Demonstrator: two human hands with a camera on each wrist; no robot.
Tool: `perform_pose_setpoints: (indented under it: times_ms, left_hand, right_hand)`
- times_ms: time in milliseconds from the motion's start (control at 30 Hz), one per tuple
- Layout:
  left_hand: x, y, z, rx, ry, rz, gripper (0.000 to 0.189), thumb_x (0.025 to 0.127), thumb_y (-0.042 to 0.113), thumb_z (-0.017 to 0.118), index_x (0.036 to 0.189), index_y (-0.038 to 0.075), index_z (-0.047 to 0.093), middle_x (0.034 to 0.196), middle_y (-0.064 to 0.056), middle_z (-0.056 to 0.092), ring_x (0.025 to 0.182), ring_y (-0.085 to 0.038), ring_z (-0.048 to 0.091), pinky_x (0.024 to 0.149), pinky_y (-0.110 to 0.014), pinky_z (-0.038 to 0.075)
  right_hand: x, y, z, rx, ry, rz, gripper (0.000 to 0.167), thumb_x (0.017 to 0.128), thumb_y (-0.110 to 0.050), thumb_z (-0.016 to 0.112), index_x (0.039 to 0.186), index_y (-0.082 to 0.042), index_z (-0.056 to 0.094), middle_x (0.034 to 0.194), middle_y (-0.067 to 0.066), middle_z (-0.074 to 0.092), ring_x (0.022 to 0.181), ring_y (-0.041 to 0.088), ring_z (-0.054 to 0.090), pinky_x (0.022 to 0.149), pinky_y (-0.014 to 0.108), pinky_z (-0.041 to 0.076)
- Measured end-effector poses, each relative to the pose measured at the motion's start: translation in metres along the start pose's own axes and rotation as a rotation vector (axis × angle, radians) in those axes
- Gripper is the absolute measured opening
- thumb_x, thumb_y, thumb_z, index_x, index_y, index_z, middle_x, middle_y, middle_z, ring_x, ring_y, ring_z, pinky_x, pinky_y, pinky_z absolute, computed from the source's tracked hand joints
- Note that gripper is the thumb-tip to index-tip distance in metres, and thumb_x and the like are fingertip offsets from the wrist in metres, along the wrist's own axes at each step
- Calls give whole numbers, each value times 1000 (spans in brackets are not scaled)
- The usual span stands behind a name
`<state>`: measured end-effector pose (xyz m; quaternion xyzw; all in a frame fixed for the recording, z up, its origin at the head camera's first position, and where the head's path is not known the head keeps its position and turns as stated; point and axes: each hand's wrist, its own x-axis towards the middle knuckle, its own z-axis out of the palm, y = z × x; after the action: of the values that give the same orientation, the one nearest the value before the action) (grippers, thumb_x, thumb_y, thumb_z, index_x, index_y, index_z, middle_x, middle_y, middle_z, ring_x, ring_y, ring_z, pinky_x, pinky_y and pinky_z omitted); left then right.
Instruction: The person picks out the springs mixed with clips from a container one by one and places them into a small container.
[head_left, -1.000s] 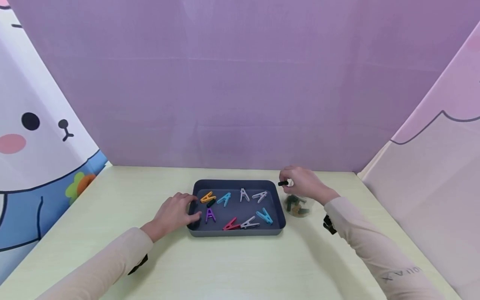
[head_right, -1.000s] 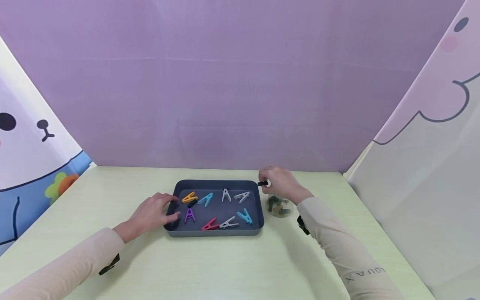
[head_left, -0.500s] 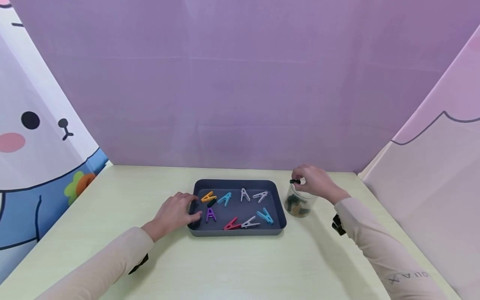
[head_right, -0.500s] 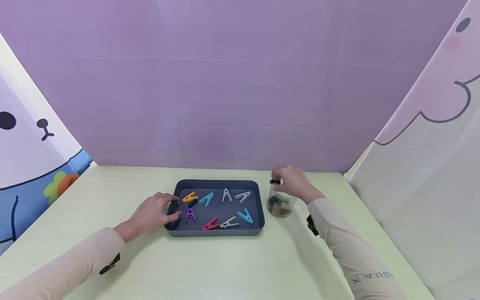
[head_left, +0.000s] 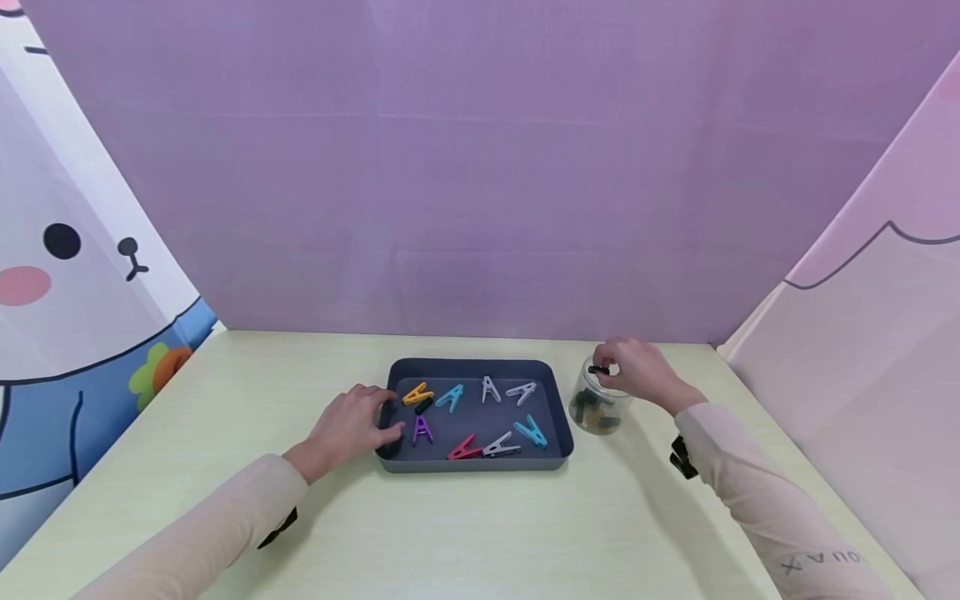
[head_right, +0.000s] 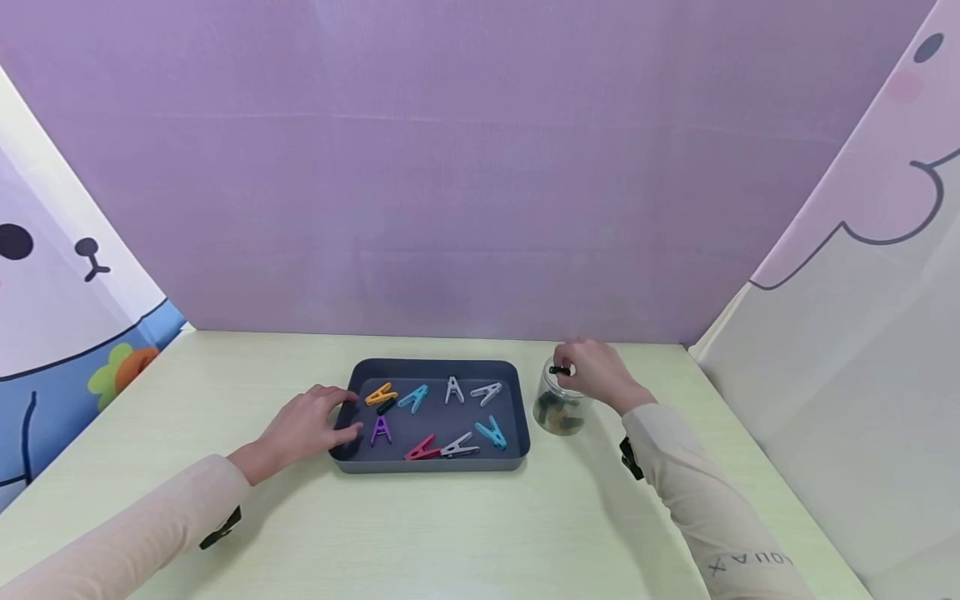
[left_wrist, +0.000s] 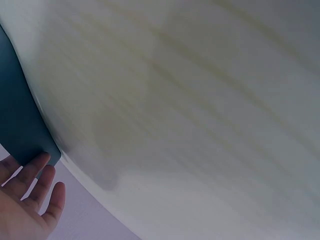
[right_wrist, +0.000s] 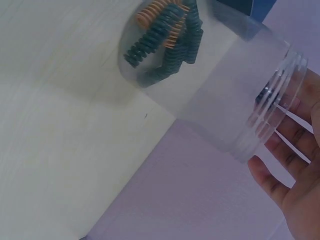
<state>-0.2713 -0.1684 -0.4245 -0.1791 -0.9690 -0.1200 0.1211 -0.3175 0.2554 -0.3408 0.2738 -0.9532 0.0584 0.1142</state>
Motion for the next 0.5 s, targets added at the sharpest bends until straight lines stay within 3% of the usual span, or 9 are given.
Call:
perform_pose_setpoints:
  times_ms: [500]
  left_hand:
    - [-1,2,-1,-7,-3,-9,52,74,47,66,110,9,64,109,-12,65,98,-28,58,80,-43,50]
  right_hand:
    - [-6,4,5,2,-8,28,8,74,-13,69,73,-16,62,76,-1,63,73,17,57,58,33,44]
